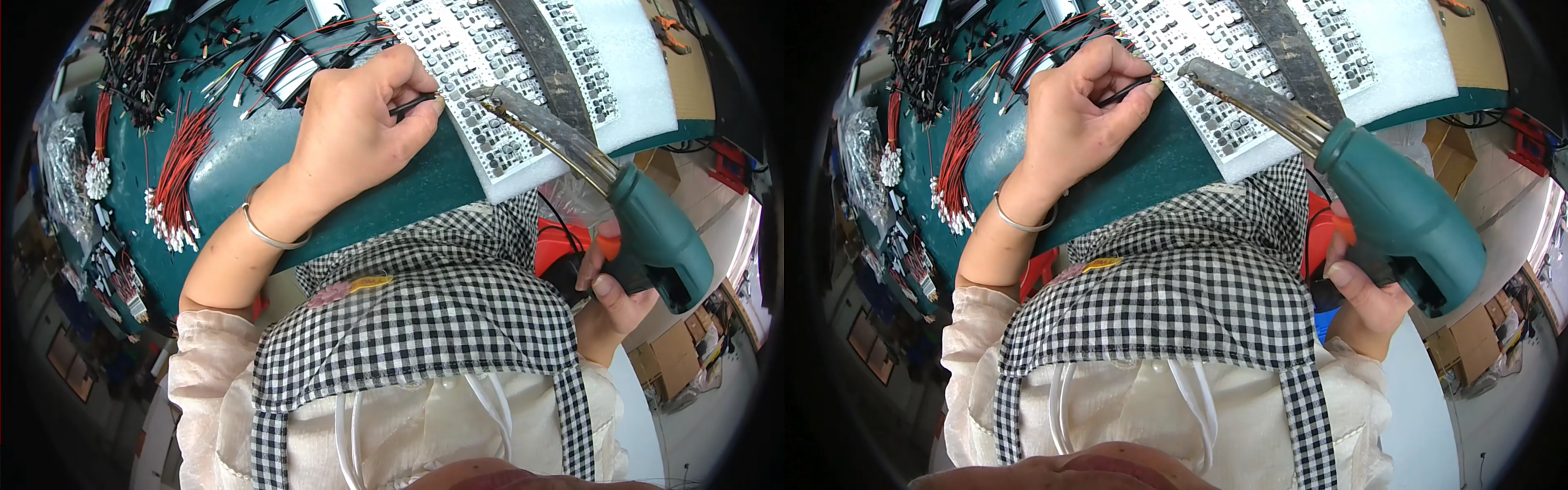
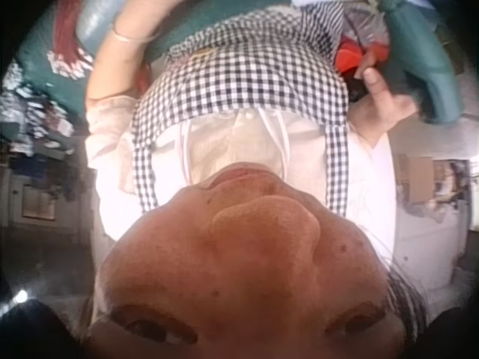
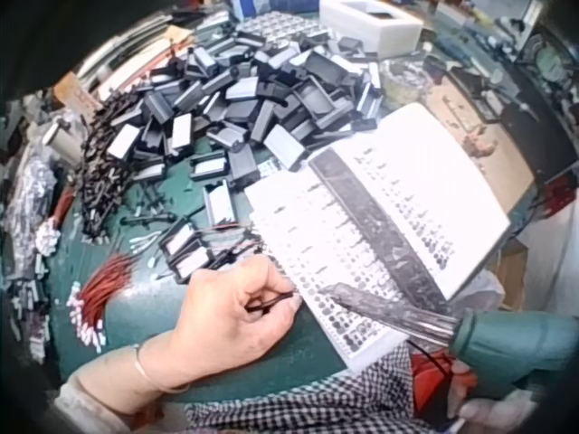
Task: The person sits at a workbench and uses a soldering iron to attach wires to small electronic components. They repeatedly pick up a component, apply heat and solder to the connection points, and place the finished unit on a white foam tray.
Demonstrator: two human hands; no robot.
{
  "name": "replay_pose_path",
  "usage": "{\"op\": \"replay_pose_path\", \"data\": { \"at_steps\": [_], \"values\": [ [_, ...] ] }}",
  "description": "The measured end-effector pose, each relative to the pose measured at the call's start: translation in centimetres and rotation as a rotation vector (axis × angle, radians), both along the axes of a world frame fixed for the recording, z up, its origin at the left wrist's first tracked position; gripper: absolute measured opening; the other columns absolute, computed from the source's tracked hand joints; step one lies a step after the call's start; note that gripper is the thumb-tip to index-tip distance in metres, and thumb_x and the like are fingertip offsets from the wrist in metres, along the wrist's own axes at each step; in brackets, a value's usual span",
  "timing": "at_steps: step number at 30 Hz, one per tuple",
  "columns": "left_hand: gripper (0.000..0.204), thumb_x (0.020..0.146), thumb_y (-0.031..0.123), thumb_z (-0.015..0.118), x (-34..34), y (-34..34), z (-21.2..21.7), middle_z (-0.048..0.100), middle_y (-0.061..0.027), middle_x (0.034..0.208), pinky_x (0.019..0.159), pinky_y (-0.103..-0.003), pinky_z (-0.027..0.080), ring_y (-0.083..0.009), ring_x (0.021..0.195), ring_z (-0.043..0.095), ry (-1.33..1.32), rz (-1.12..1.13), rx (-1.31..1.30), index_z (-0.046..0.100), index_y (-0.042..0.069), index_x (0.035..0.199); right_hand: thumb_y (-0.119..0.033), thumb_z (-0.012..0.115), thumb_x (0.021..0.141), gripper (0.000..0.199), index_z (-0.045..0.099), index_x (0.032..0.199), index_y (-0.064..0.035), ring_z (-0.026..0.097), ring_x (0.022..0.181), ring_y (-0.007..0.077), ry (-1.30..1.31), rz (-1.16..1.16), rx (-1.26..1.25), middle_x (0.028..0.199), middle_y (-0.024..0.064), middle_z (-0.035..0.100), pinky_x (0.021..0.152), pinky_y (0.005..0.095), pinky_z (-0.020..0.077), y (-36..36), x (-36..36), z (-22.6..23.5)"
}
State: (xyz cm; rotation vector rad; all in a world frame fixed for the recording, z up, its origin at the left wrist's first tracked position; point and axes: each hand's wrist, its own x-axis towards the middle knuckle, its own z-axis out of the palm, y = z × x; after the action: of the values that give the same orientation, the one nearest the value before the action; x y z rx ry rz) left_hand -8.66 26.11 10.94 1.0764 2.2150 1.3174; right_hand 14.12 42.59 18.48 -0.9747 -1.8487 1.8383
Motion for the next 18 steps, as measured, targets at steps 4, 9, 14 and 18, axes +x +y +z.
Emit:
{"op": "replay_pose_path", "data": {
  "at_steps": [4,9,14,18],
  "values": [
    [0.012,0.075,0.003,0.071,0.28,0.11,0.29,0.067,-0.0028,0.071,0.058,-0.017,0.048,-0.0019,0.064,0.059,0.041,0.016,-0.028,0.061,0.0,0.082,-0.025,0.079,0.065,0.063,0.05,0.106,0.0123,0.046,0.046,0.0139,-0.018,-0.02,0.032,0.063,0.0098,0.051,0.04,0.0231,0.0388,-0.19,0.01,-0.21],
    [0.011,0.07,0.004,0.07,0.11,0.48,-0.11,0.064,-0.0054,0.063,0.051,-0.023,0.048,-0.0127,0.055,0.062,0.038,0.05,0.034,0.061,0.003,0.076,-0.024,0.08,0.065,0.063,0.05,0.107,0.0127,0.047,0.047,0.0141,-0.024,-0.02,0.019,0.067,0.0111,0.052,0.04,0.0234,0.0394,-0.37,-0.02,-0.07],
    [0.011,0.068,0.005,0.069,0.26,0.53,-0.09,0.063,-0.0072,0.061,0.05,-0.027,0.05,-0.0192,0.053,0.064,0.101,0.061,0.073,0.06,0.004,0.074,-0.022,0.08,0.064,0.063,0.05,0.107,0.012,0.049,0.05,0.0148,-0.013,0.01,0.002,0.076,0.013,0.054,0.041,0.0235,0.04,-0.29,0.15,-0.33],
    [0.01,0.068,0.004,0.069,0.2,0.53,0.07,0.063,-0.0074,0.06,0.05,-0.027,0.05,-0.0194,0.053,0.064,0.105,0.039,0.059,0.06,0.004,0.073,-0.018,0.08,0.062,0.062,0.051,0.108,0.0102,0.051,0.053,0.0164,-0.008,-0.02,0.025,0.085,0.0134,0.055,0.042,0.0241,0.0413,-0.69,-0.14,-0.46]
  ]
}}
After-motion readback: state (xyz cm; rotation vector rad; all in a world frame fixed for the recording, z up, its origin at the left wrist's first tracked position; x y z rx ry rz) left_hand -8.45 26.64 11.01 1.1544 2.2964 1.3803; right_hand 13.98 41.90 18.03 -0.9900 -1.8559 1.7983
